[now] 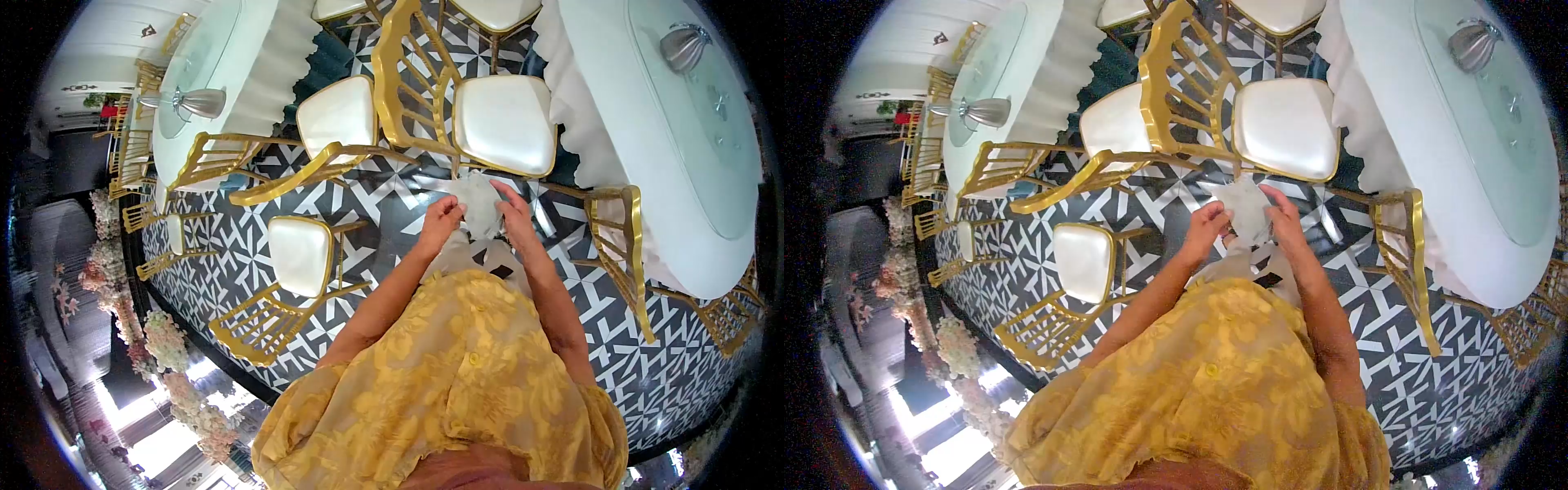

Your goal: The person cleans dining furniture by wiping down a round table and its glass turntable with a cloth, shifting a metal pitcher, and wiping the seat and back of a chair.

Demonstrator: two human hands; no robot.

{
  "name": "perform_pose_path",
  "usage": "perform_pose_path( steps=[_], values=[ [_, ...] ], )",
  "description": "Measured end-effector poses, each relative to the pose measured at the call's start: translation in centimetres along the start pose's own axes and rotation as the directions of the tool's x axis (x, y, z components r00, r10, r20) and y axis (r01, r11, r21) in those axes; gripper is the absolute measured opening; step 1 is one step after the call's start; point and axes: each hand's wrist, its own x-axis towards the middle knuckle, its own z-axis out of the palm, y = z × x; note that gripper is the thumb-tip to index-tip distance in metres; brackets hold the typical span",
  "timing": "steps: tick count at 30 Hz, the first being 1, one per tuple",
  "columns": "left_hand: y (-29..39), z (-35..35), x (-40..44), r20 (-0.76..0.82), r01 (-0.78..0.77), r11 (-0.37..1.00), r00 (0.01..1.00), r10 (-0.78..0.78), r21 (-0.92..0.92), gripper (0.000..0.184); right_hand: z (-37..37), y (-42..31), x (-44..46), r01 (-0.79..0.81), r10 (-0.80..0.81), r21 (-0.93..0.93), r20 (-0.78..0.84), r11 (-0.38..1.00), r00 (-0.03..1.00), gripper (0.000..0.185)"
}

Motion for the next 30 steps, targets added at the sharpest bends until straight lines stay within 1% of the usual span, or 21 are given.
perform_pose_path(
  steps=[2, 5, 6, 7, 9, 10, 12, 13, 14, 15, 16, 17, 18, 19, 20, 21, 22, 24, 27, 29, 30],
  values=[
    [0.0, -1.2, 0.2, -0.017, -0.008, 0.998, 1.000, 0.008, 0.055, 0.015, 1.4, -0.3, 0.3, -0.017, 0.018, 0.056, -0.010, 0.998, 1.000, 0.053],
    [0.3, -2.0, -0.1, -0.086, -0.012, 1.000, 0.996, 0.010, -0.029, 0.020, 2.6, 0.2, 0.9, -0.057, 0.057, -0.006, 0.017, 0.998, 0.998, 0.056],
    [0.3, -2.4, -0.1, -0.082, -0.011, 0.999, 0.997, 0.008, -0.032, 0.020, 4.1, -0.5, 0.5, -0.034, 0.035, 0.082, -0.011, 0.996, 0.999, 0.052],
    [0.3, -2.9, 0.0, -0.099, 0.001, 0.999, 0.995, -0.005, -0.041, 0.019, 4.0, 0.1, 0.9, -0.034, 0.036, 0.081, -0.016, 0.996, 0.999, 0.052],
    [0.0, -4.0, 0.1, -0.109, 0.016, 0.999, 0.994, -0.021, -0.047, 0.018, 3.7, 1.4, 1.5, -0.039, 0.043, -0.039, 0.093, 0.998, 0.995, 0.045],
    [-0.3, -4.6, 0.3, -0.096, 0.015, 0.998, 0.995, -0.021, -0.063, 0.018, 3.8, 1.6, 1.6, -0.038, 0.041, -0.039, 0.086, 0.999, 0.995, 0.045],
    [-0.5, -5.5, 0.6, -0.060, 0.017, 0.997, 0.998, -0.021, -0.079, 0.018, 3.8, 1.7, 1.7, -0.151, 0.173, -0.148, 0.148, 0.977, 0.974, 0.039],
    [-0.3, -6.0, 0.6, -0.070, 0.040, 0.999, 0.997, -0.041, -0.023, 0.015, 4.0, 1.7, 1.4, -0.146, 0.163, -0.145, 0.113, 0.979, 0.980, 0.039],
    [-0.1, -6.2, 0.7, -0.063, 0.061, 0.997, 0.996, -0.059, 0.037, 0.017, 4.4, 1.9, 1.2, -0.044, 0.073, -0.192, 0.143, 0.980, 0.987, 0.039],
    [1.5, -5.9, 0.0, -0.010, 0.039, 0.999, 0.999, -0.038, 0.023, 0.019, 4.7, 1.6, 1.0, 0.059, -0.018, -0.242, 0.166, 0.969, 0.986, 0.038],
    [2.9, -5.3, -0.3, 0.004, 0.030, 0.999, 1.000, -0.030, -0.011, 0.020, 4.9, 0.8, 0.7, -0.012, 0.055, -0.255, 0.160, 0.967, 0.986, 0.039],
    [0.0, -6.6, 1.2, -0.005, 0.056, 0.998, 0.998, -0.057, -0.002, 0.023, 5.2, 0.0, 0.5, -0.084, 0.128, -0.262, 0.154, 0.961, 0.980, 0.040],
    [-0.5, -6.4, 1.5, -0.016, 0.082, 0.997, 0.997, -0.082, -0.012, 0.028, 5.0, 0.3, 0.6, -0.100, 0.140, -0.288, 0.123, 0.952, 0.982, 0.041],
    [-0.1, -6.2, 1.7, 0.029, 0.118, 0.993, 0.993, -0.118, 0.010, 0.039, 5.0, 0.7, 0.8, -0.118, 0.156, -0.311, 0.100, 0.943, 0.983, 0.043],
    [0.0, -5.6, 1.7, 0.019, 0.109, 0.993, 0.994, -0.110, 0.051, 0.044, 4.8, 1.1, 0.8, -0.114, 0.137, -0.301, 0.060, 0.947, 0.989, 0.043],
    [0.4, -4.9, 1.5, 0.003, 0.099, 0.991, 0.995, -0.100, 0.092, 0.050, 4.8, 1.2, 0.7, -0.037, 0.059, -0.268, 0.074, 0.963, 0.995, 0.044],
    [0.6, -4.3, 1.6, 0.033, 0.098, 0.989, 0.994, -0.102, 0.108, 0.050, 4.6, 1.4, 0.7, 0.040, -0.019, -0.235, 0.091, 0.971, 0.996, 0.045],
    [1.0, -3.5, 1.6, 0.019, 0.053, 0.996, 0.998, -0.054, 0.065, 0.068, 3.7, 1.8, 0.4, 0.031, -0.017, -0.250, 0.058, 0.968, 0.998, 0.046],
    [1.6, -2.1, 1.7, 0.008, 0.019, 0.994, 1.000, -0.020, 0.107, 0.075, 2.5, 2.4, 0.2, 0.022, -0.011, -0.301, 0.037, 0.953, 0.999, 0.047],
    [2.1, -0.9, 1.3, 0.061, 0.002, 0.992, 0.998, -0.009, 0.130, 0.074, 1.3, 2.1, -0.7, 0.022, -0.024, -0.333, -0.001, 0.943, 1.000, 0.048],
    [2.4, -0.2, 1.2, 0.085, -0.017, 0.991, 0.996, 0.005, 0.136, 0.072, 1.0, 1.8, -1.2, 0.072, -0.072, -0.323, 0.013, 0.944, 0.997, 0.049]
  ],
)
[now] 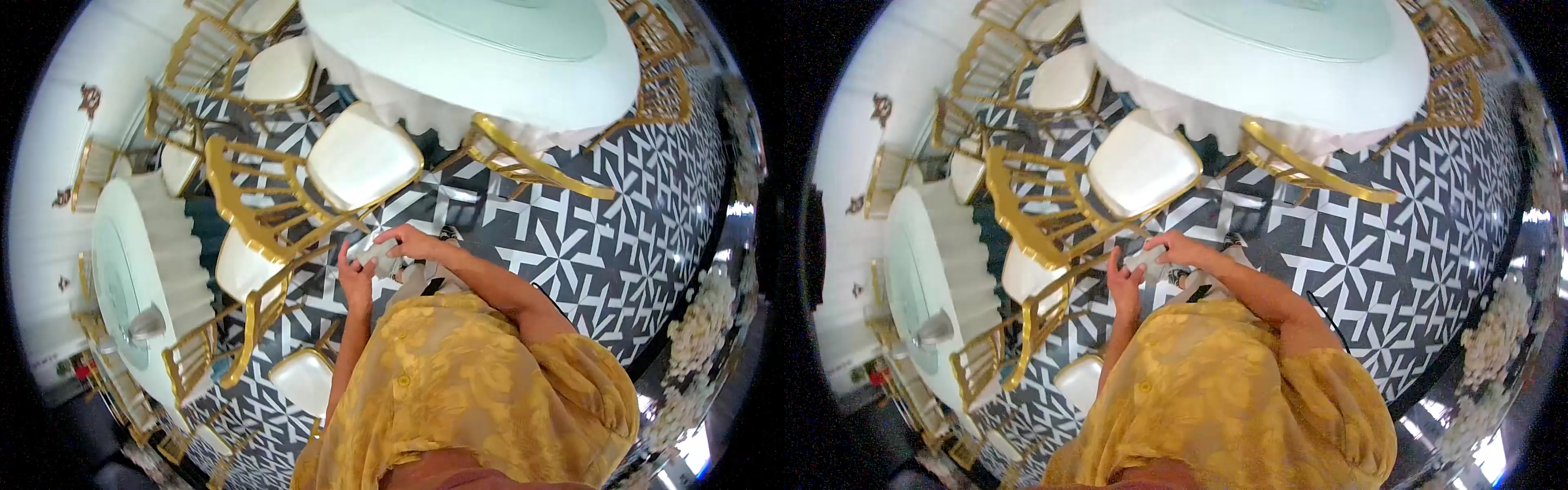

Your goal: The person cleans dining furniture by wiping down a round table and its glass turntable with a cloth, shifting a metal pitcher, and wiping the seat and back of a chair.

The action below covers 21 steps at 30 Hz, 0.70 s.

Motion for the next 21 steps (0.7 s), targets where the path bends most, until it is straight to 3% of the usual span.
perform_pose_path(
  steps=[3, 4, 5, 7, 8, 9, 11, 12, 13, 16, 19, 21],
  values=[
    [-1.5, 1.2, 0.5, 0.094, -0.095, 0.992, 0.990, 0.102, -0.080, 0.059, -1.7, -0.3, -1.1, 0.031, -0.030, 0.030, -0.012, 0.999, 0.999, 0.050],
    [-1.6, 1.7, 0.7, 0.074, -0.064, 0.997, 0.995, 0.062, 0.030, 0.044, -2.2, -0.1, -1.3, 0.012, -0.012, 0.062, 0.001, 0.998, 1.000, 0.050],
    [-1.7, 2.1, 0.8, 0.085, -0.067, 0.997, 0.994, 0.063, 0.039, 0.044, -2.8, 0.2, -1.4, -0.007, 0.006, 0.093, 0.017, 0.996, 1.000, 0.050],
    [-2.0, 2.9, 0.9, 0.070, -0.004, 0.997, 0.998, -0.001, 0.080, 0.038, -3.9, 1.0, -2.0, 0.018, -0.019, 0.067, 0.010, 0.998, 1.000, 0.050],
    [-2.3, 3.6, 0.8, 0.059, -0.025, 0.990, 0.998, 0.017, 0.142, 0.035, -4.3, 1.5, -2.2, 0.044, -0.044, -0.083, 0.001, 0.996, 0.999, 0.050],
    [-2.5, 4.1, 0.9, 0.070, -0.031, 0.989, 0.997, 0.021, 0.144, 0.035, -5.0, 1.9, -2.5, 0.066, -0.070, -0.238, -0.008, 0.969, 0.998, 0.050],
    [-3.7, 5.3, 1.2, 0.068, -0.022, 0.975, 0.998, 0.008, 0.219, 0.036, -6.0, 2.1, -3.8, 0.076, -0.090, -0.285, -0.036, 0.956, 0.995, 0.047],
    [-4.4, 5.9, 1.4, 0.094, -0.092, 0.978, 0.993, 0.075, 0.189, 0.036, -6.5, 2.2, -4.3, 0.034, -0.053, -0.330, -0.049, 0.944, 0.997, 0.045],
    [-3.5, 7.1, 0.9, 0.090, -0.030, 0.973, 0.996, 0.010, 0.228, 0.035, -7.0, 2.6, -4.7, -0.009, -0.017, -0.372, -0.066, 0.928, 0.998, 0.043],
    [-5.1, 9.3, 1.4, 0.134, -0.003, 0.992, 0.991, -0.015, 0.127, 0.038, -8.5, 4.2, -6.1, -0.036, -0.011, -0.317, -0.143, 0.948, 0.990, 0.038],
    [-6.1, 10.4, 1.8, 0.325, -0.023, 0.972, 0.944, -0.055, 0.233, 0.046, -10.1, 4.3, -8.8, -0.113, 0.037, -0.387, -0.197, 0.915, 0.980, 0.039],
    [-5.9, 11.7, 1.9, 0.415, -0.240, 0.757, 0.909, -0.045, 0.607, 0.052, -10.9, 4.7, -10.8, -0.124, 0.018, -0.372, -0.276, 0.920, 0.961, 0.038]
  ],
)
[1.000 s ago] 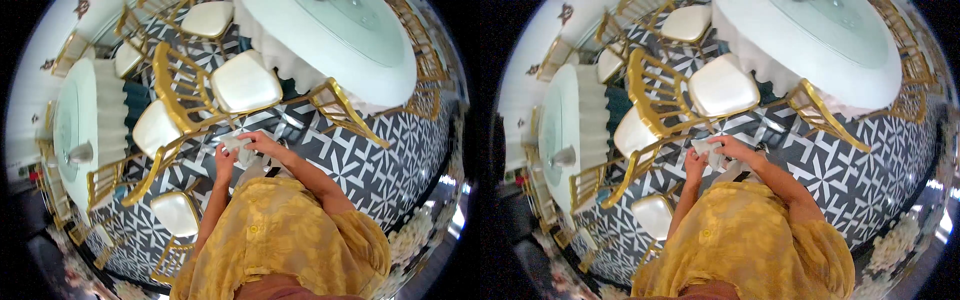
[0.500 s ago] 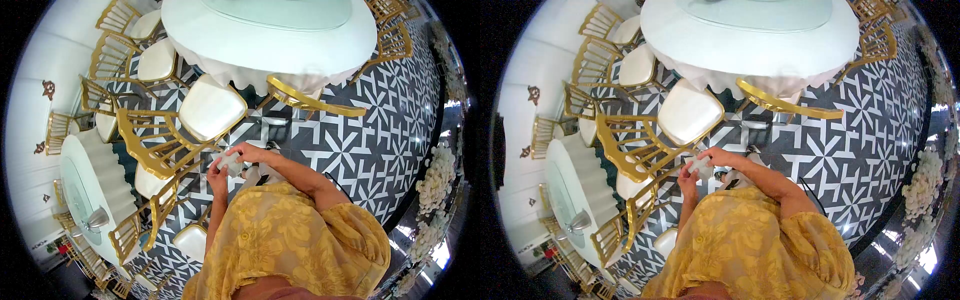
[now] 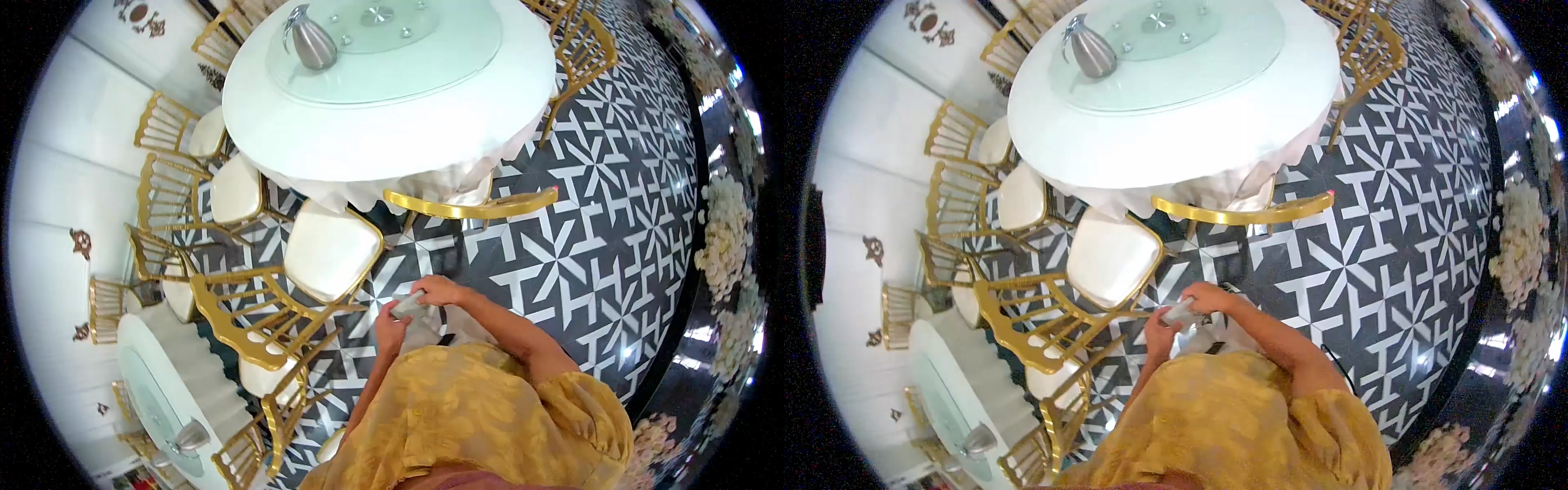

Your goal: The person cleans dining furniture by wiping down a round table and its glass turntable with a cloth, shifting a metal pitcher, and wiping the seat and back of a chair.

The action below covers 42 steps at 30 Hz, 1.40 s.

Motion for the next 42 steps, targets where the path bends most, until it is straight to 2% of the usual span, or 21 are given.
perform_pose_path(
  steps=[4, 6, 7, 9, 12, 15, 17, 20, 21, 23, 25, 26, 27, 28, 30, 32, 34, 36, 38, 39, 42],
  values=[
    [-0.5, 1.3, 1.5, 0.169, -0.245, 0.940, 0.963, 0.208, 0.238, 0.043, 1.2, 0.8, -4.6, -0.044, 0.055, 0.059, -0.208, 0.997, 0.977, 0.035],
    [1.5, 1.4, 1.5, 0.324, -0.262, 0.932, 0.930, 0.175, 0.249, 0.036, 2.1, 0.8, -7.2, -0.235, 0.253, 0.105, -0.219, 0.966, 0.942, 0.034],
    [2.0, 1.8, 1.8, 0.346, -0.273, 0.930, 0.921, 0.178, 0.247, 0.036, 2.9, 1.6, -8.5, -0.248, 0.269, 0.115, -0.234, 0.962, 0.935, 0.034],
    [2.5, 2.2, 2.0, 0.472, -0.473, 0.834, 0.826, 0.307, 0.285, 0.030, 5.0, 1.9, -10.7, -0.229, 0.281, 0.175, -0.391, 0.958, 0.876, 0.028],
    [2.0, 3.6, 2.3, 0.579, -0.602, 0.746, 0.729, 0.366, 0.286, 0.033, 5.8, 2.5, -12.5, -0.274, 0.364, 0.271, -0.381, 0.923, 0.850, 0.025],
    [2.9, 5.0, 1.7, 0.604, -0.531, 0.776, 0.756, 0.252, 0.340, 0.033, 6.1, 3.9, -13.1, -0.252, 0.369, 0.302, -0.443, 0.920, 0.817, 0.024],
    [3.9, 6.0, 1.3, 0.617, -0.487, 0.784, 0.767, 0.174, 0.384, 0.032, 4.7, 4.7, -13.3, -0.295, 0.431, 0.385, -0.340, 0.875, 0.836, 0.025],
    [3.4, 8.1, 1.9, 0.581, -0.449, 0.800, 0.798, 0.158, 0.398, 0.031, 3.3, 6.2, -14.4, -0.192, 0.288, 0.241, -0.469, 0.951, 0.835, 0.028],
    [2.1, 9.3, 3.0, 0.594, -0.532, 0.771, 0.762, 0.257, 0.349, 0.032, 2.7, 7.4, -14.8, -0.186, 0.285, 0.246, -0.471, 0.951, 0.835, 0.028],
    [1.5, 11.8, 3.7, 0.599, -0.612, 0.727, 0.721, 0.349, 0.312, 0.033, 1.8, 10.0, -15.6, 0.055, 0.089, 0.211, -0.614, 0.976, 0.784, 0.029],
    [3.8, 15.1, 3.9, 0.513, -0.644, 0.756, 0.692, 0.508, 0.120, 0.032, -0.5, 10.9, -17.6, 0.088, 0.131, 0.292, -0.653, 0.952, 0.746, 0.028],
    [5.1, 16.7, 4.1, 0.517, -0.652, 0.747, 0.688, 0.510, 0.130, 0.032, -1.9, 11.4, -18.5, 0.112, 0.182, 0.365, -0.679, 0.924, 0.711, 0.028],
    [8.2, 18.3, 3.2, 0.586, -0.362, 0.925, 0.778, 0.228, 0.120, 0.029, -3.0, 13.3, -19.1, 0.031, 0.278, 0.455, -0.594, 0.890, 0.755, 0.026],
    [10.3, 20.1, 2.7, 0.644, -0.021, 0.990, 0.761, -0.074, 0.139, 0.027, -4.7, 13.7, -20.6, 0.041, 0.279, 0.467, -0.594, 0.883, 0.754, 0.026],
    [12.4, 24.3, 2.9, 0.679, -0.052, 0.974, 0.725, -0.115, 0.221, 0.026, -8.1, 14.5, -24.2, 0.113, 0.326, 0.551, -0.632, 0.827, 0.703, 0.024],
    [14.9, 28.9, 1.2, 0.672, 0.133, 0.989, 0.738, -0.056, -0.065, 0.030, -10.3, 17.0, -26.9, 0.143, 0.343, 0.565, -0.662, 0.813, 0.666, 0.020],
    [16.7, 33.4, 0.1, 0.659, 0.122, 0.987, 0.752, -0.021, -0.109, 0.032, -12.6, 17.7, -30.0, 0.202, 0.515, 0.745, -0.605, 0.636, 0.607, 0.017],
    [18.6, 36.8, -1.5, 0.647, 0.116, 0.982, 0.762, 0.007, -0.147, 0.034, -14.7, 17.9, -32.6, 0.272, 0.502, 0.735, -0.639, 0.621, 0.583, 0.017],
    [22.1, 40.0, -3.7, 0.644, 0.242, 0.926, 0.765, 0.001, -0.289, 0.035, -15.9, 19.0, -34.5, 0.335, 0.487, 0.713, -0.679, 0.616, 0.549, 0.017],
    [22.9, 41.0, -4.1, 0.626, 0.182, 0.962, 0.779, -0.016, -0.201, 0.037, -16.6, 19.5, -35.3, 0.329, 0.505, 0.729, -0.665, 0.601, 0.550, 0.017],
    [24.6, 43.2, -4.3, 0.679, 0.213, 0.967, 0.731, -0.063, -0.139, 0.036, -17.6, 20.9, -36.2, 0.410, 0.534, 0.754, -0.655, 0.514, 0.535, 0.019]
  ],
)
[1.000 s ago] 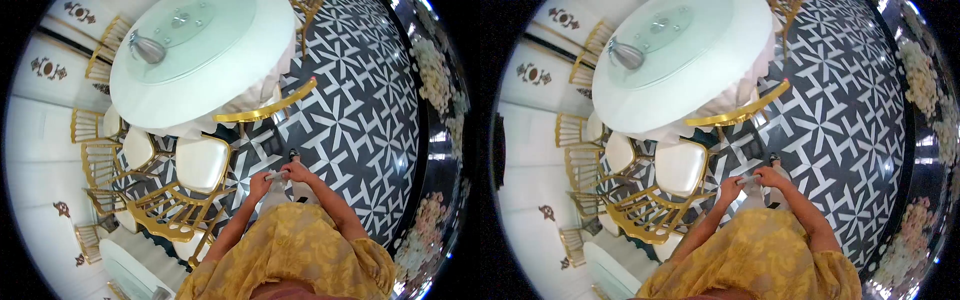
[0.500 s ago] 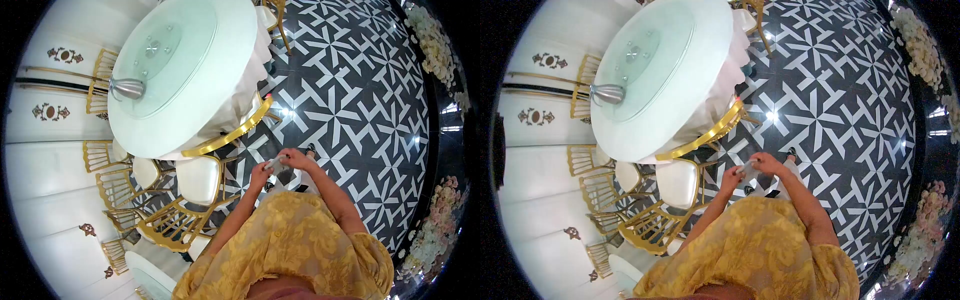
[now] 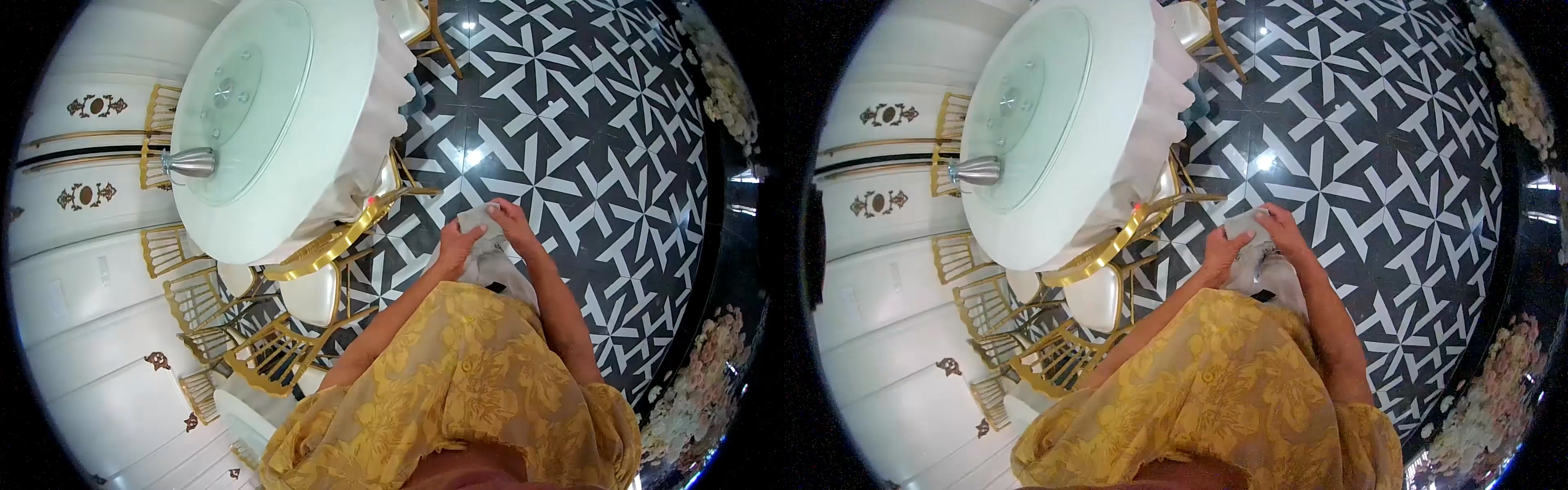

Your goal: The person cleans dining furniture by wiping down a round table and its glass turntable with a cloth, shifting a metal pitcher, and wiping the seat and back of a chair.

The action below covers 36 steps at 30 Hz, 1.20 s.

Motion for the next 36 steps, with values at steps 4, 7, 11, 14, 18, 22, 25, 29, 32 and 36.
perform_pose_path(
  steps=[4, 7, 11, 14, 18, 22, 25, 29, 32, 36],
  values=[
    [0.5, 1.9, 3.8, -0.011, 0.044, 0.999, 0.999, -0.045, -0.018, 0.035, -2.4, -0.2, 2.2, -0.046, 0.049, 0.072, -0.042, 0.996, 0.998, 0.023],
    [1.8, 3.7, 7.8, 0.014, 0.114, 0.980, 0.994, -0.113, -0.160, 0.033, -5.0, -0.9, 5.0, -0.052, 0.064, 0.093, -0.128, 0.994, 0.990, 0.026],
    [6.8, 7.4, 13.9, 0.063, 0.162, 0.984, 0.984, -0.167, 0.070, 0.023, -9.0, -3.8, 9.8, -0.039, 0.078, 0.180, -0.217, 0.983, 0.973, 0.025],
    [10.6, 9.8, 17.7, 0.168, 0.080, 0.996, 0.983, -0.071, -0.046, 0.023, -10.9, -7.5, 13.3, -0.036, 0.111, 0.304, -0.232, 0.952, 0.966, 0.027],
    [16.2, 11.5, 23.9, 0.264, -0.119, 0.992, 0.956, 0.127, -0.047, 0.027, -11.6, -15.0, 17.9, -0.139, 0.204, 0.321, -0.178, 0.937, 0.963, 0.028],
    [19.0, 12.2, 30.4, 0.358, -0.240, 0.923, 0.926, 0.124, 0.302, 0.025, -14.4, -16.5, 22.8, -0.065, 0.110, 0.161, -0.292, 0.985, 0.950, 0.030],
    [20.6, 12.0, 34.9, 0.394, -0.171, 0.906, 0.919, 0.006, 0.387, 0.020, -15.5, -18.5, 25.1, -0.085, 0.119, 0.107, -0.363, 0.991, 0.924, 0.026],
    [23.2, 11.2, 39.6, 0.287, -0.080, 0.969, 0.958, 0.010, 0.234, 0.015, -19.8, -18.9, 28.4, -0.143, 0.142, 0.025, -0.353, 0.989, 0.925, 0.030],
    [26.3, 10.5, 44.5, 0.069, -0.122, 0.976, 0.991, 0.111, 0.183, 0.018, -23.4, -20.7, 31.5, -0.026, 0.172, 0.361, -0.378, 0.932, 0.910, 0.035],
    [31.6, 11.1, 49.2, -0.185, -0.266, 0.963, 0.945, 0.269, 0.041, 0.019, -30.0, -23.8, 37.7, -0.062, 0.213, 0.370, -0.382, 0.927, 0.900, 0.033]
  ],
)
